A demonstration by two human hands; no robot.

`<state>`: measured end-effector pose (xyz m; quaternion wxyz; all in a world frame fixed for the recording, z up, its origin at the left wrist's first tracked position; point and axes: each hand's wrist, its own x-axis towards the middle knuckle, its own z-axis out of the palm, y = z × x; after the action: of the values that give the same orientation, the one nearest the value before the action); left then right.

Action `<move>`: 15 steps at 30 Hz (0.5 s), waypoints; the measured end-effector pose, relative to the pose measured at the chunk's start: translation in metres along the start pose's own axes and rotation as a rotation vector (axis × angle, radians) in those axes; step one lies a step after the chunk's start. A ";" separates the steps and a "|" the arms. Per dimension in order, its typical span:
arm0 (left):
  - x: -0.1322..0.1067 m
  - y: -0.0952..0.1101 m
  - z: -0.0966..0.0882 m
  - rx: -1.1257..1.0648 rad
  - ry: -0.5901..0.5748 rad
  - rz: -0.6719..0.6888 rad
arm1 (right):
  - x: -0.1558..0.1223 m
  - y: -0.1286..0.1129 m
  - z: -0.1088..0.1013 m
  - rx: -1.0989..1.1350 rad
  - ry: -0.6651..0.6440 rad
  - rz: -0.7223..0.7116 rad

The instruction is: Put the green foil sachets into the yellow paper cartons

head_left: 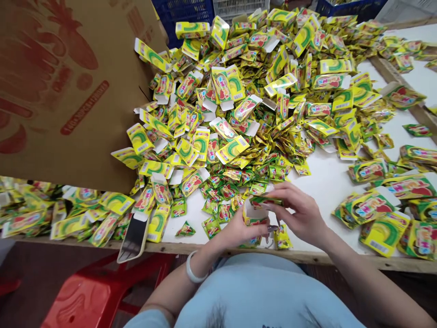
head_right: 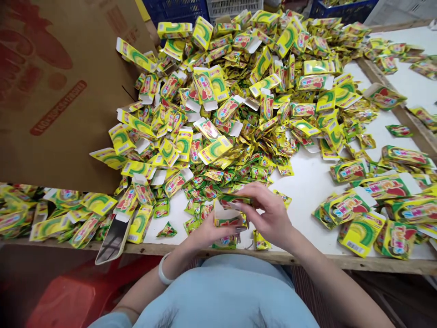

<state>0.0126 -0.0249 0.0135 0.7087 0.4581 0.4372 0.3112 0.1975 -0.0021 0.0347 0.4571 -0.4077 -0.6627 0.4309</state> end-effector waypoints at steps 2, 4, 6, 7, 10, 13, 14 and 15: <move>-0.002 0.002 -0.002 0.015 -0.030 0.025 | 0.003 -0.001 -0.002 -0.176 -0.158 -0.119; -0.003 0.005 -0.005 0.090 -0.044 0.053 | 0.003 -0.004 -0.005 -0.294 -0.321 -0.172; -0.003 0.006 -0.006 0.191 -0.080 0.059 | 0.002 -0.009 -0.008 -0.410 -0.483 -0.172; -0.002 0.007 -0.007 0.227 -0.100 0.060 | 0.002 -0.012 -0.009 -0.461 -0.546 -0.165; 0.000 0.004 -0.010 0.254 -0.164 0.020 | 0.004 -0.021 -0.013 -0.452 -0.636 -0.137; 0.000 0.001 -0.014 0.201 -0.244 -0.099 | 0.002 -0.017 -0.015 -0.285 -0.567 -0.097; 0.000 0.000 -0.015 0.177 -0.265 -0.133 | 0.000 -0.013 -0.015 -0.255 -0.533 -0.090; -0.001 0.000 -0.015 0.158 -0.276 -0.155 | -0.003 -0.008 -0.014 -0.239 -0.504 -0.090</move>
<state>-0.0011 -0.0198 0.0106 0.7457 0.5157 0.3926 0.1545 0.2100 -0.0044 0.0444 0.2450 -0.3088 -0.8192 0.4166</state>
